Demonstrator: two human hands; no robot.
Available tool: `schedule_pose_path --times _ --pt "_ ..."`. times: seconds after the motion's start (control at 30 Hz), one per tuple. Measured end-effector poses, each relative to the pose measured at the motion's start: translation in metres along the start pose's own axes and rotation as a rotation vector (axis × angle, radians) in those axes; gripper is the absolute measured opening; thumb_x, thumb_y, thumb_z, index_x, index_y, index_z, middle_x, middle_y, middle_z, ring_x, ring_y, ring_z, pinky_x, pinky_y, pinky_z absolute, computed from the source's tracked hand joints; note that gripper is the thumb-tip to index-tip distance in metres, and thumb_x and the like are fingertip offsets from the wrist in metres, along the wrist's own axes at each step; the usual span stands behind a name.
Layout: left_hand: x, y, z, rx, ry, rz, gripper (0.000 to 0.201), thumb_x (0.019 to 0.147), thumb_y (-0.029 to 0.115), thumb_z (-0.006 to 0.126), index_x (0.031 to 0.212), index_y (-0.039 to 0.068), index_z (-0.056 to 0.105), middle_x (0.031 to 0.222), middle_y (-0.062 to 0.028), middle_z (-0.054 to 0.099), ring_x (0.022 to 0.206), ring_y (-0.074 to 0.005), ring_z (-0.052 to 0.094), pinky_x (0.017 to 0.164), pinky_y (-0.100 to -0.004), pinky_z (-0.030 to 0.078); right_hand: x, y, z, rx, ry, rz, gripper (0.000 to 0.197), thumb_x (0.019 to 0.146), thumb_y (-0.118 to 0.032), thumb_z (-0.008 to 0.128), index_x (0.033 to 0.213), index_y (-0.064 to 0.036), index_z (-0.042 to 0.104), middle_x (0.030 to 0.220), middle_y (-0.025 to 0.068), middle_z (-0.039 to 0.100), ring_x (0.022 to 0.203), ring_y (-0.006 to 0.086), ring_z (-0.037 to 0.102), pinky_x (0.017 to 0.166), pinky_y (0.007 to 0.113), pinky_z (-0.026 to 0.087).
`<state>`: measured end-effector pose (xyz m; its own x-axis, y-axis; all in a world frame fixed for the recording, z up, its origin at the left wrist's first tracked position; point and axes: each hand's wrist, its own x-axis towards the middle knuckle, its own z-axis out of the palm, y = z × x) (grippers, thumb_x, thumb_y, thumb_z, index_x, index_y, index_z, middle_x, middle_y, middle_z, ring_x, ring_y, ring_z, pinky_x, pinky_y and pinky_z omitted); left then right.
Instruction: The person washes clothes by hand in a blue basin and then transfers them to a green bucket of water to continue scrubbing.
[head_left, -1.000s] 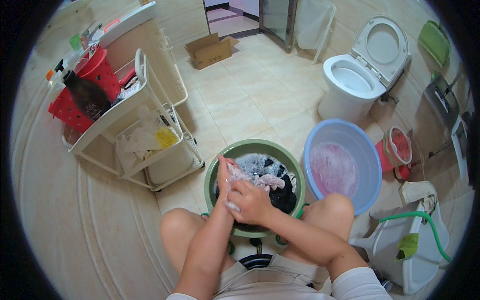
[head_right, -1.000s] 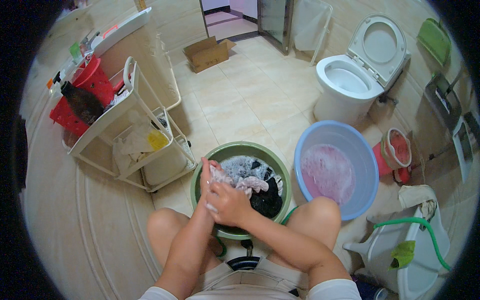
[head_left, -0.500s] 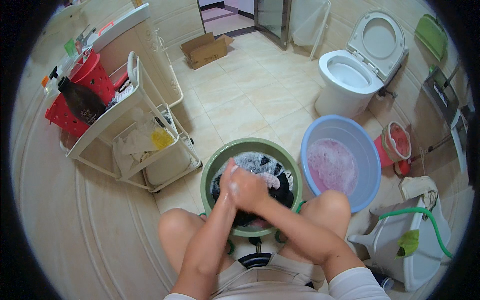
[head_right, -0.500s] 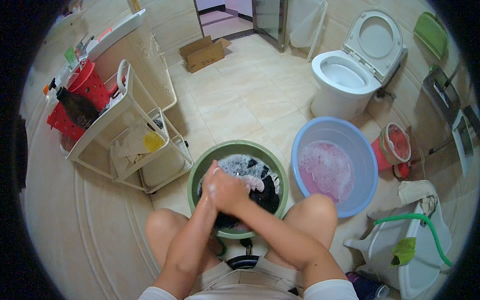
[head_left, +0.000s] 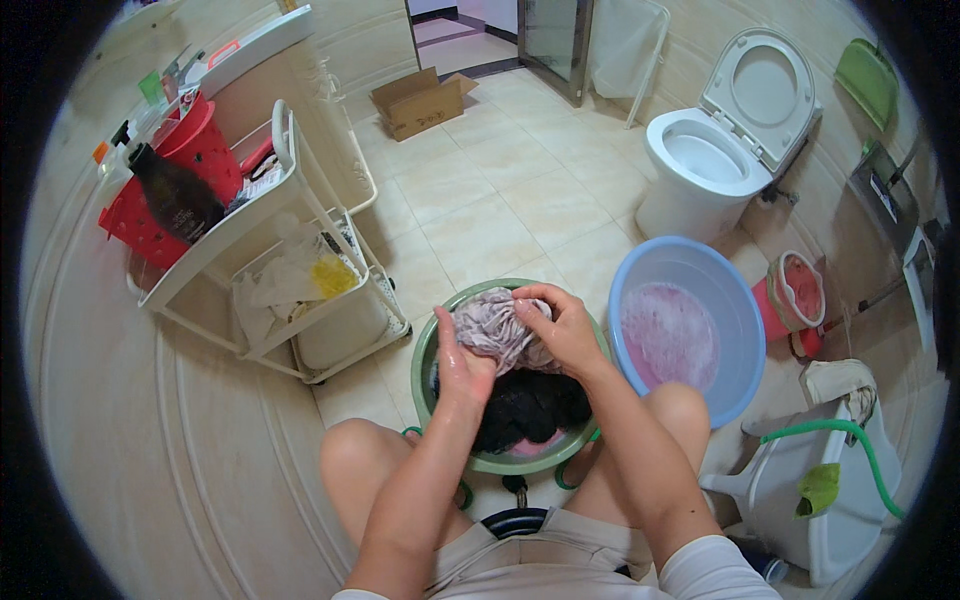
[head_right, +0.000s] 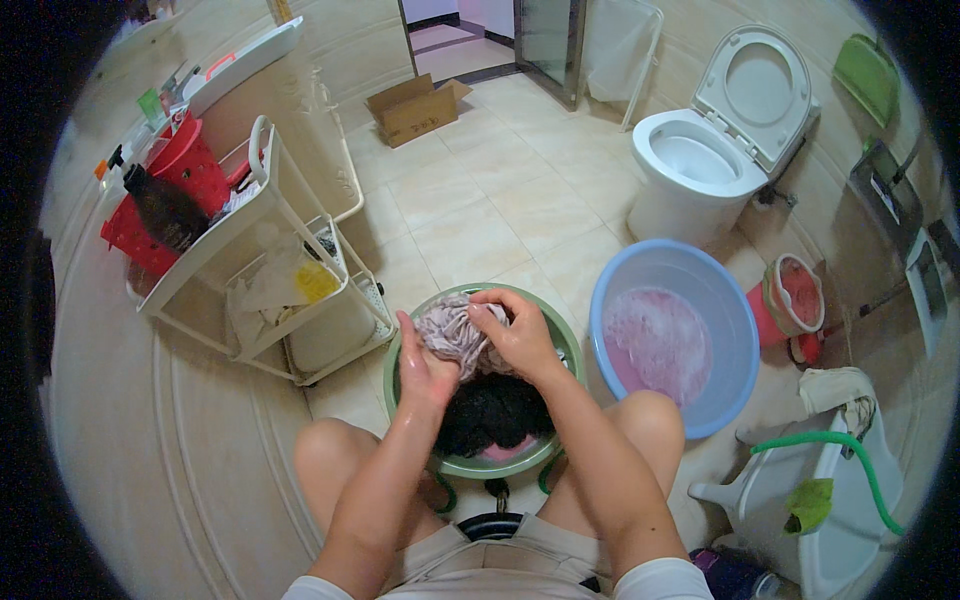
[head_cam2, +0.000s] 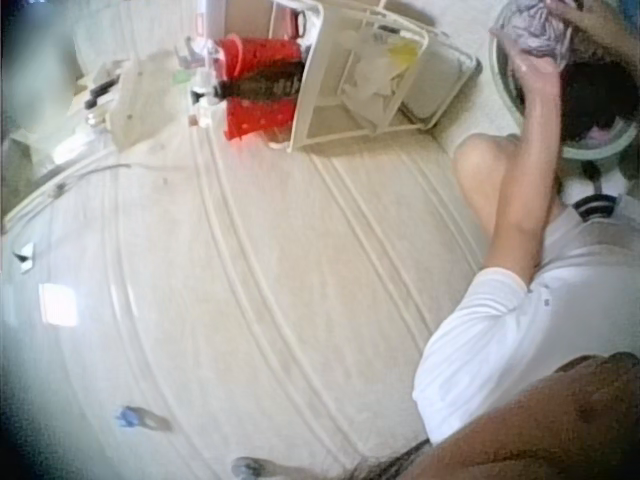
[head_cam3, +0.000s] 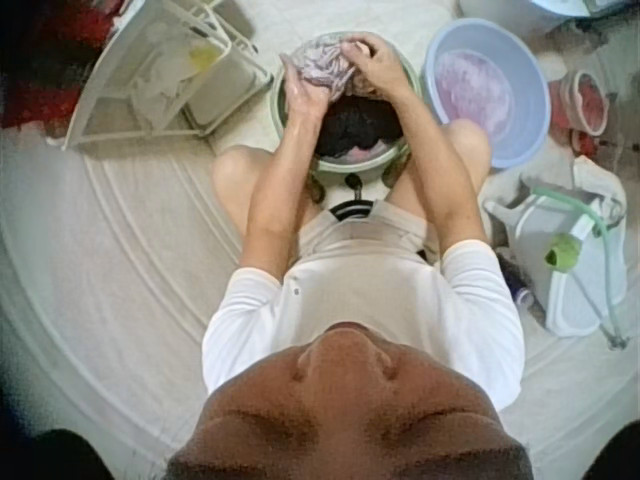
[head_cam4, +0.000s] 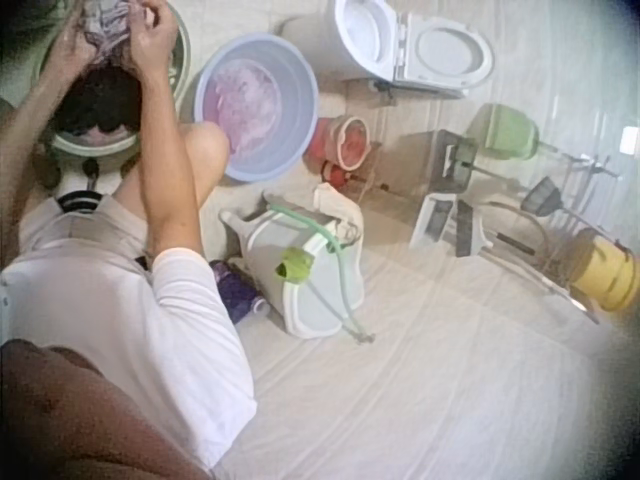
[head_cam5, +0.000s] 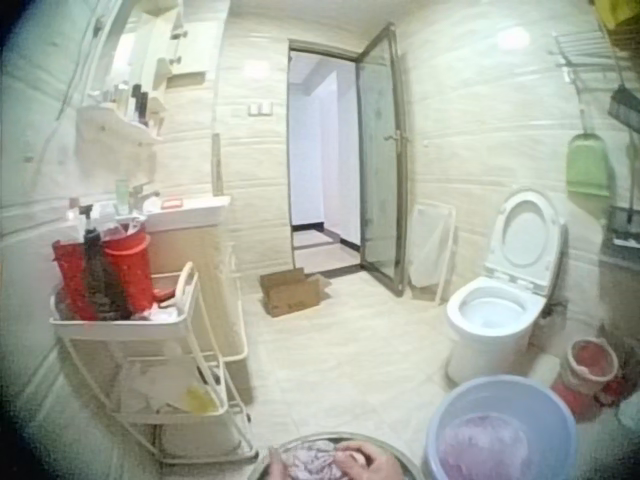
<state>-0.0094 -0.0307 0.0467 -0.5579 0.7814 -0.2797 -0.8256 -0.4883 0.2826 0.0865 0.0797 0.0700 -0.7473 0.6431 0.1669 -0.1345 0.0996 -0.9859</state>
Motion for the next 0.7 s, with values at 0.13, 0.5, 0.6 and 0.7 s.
schedule_pose_path --times 0.13,0.5,0.6,0.7 --pt "-0.014 -0.026 -0.010 -0.067 0.018 -0.122 0.073 0.086 0.060 0.047 0.133 0.006 0.038 0.137 -0.0085 0.043 0.124 -0.0244 0.043 0.105 -0.0393 0.034 0.000 -0.010 0.009 0.194 -0.043 0.123 0.028 0.088 -0.013 0.061 0.110 0.0037 0.058 0.102 0.0082 0.063 0.095 0.0138 0.057 0.087 0.028 0.045" --pt "-0.015 -0.022 -0.010 0.153 -0.074 -0.116 0.049 0.097 0.042 0.040 0.129 0.005 0.043 0.126 -0.0105 0.052 0.115 -0.0234 0.051 0.101 -0.0385 0.039 -0.004 -0.032 0.008 -0.393 -0.203 -0.075 0.047 0.082 -0.024 0.066 0.119 0.0007 0.053 0.108 0.0186 0.062 0.102 0.0263 0.060 0.089 0.034 0.046" --pt "-0.012 -0.010 0.003 0.030 -0.162 -0.029 0.051 0.097 0.041 0.039 0.128 0.002 0.043 0.124 -0.0157 0.051 0.117 -0.0283 0.049 0.103 -0.0431 0.036 -0.004 -0.022 -0.010 -0.352 -0.190 -0.044 0.056 0.077 -0.030 0.072 0.123 -0.0024 0.053 0.114 0.0155 0.060 0.105 0.0265 0.058 0.092 0.035 0.044" --pt "-0.014 0.005 0.014 -0.018 -0.198 -0.005 0.053 0.096 0.044 0.039 0.131 0.005 0.041 0.129 -0.0118 0.048 0.120 -0.0294 0.045 0.105 -0.0455 0.033 -0.004 -0.007 -0.012 -0.423 -0.361 -0.206 0.076 0.076 -0.034 0.072 0.136 -0.0047 0.037 0.134 0.0192 0.045 0.122 0.0316 0.045 0.105 0.038 0.031"
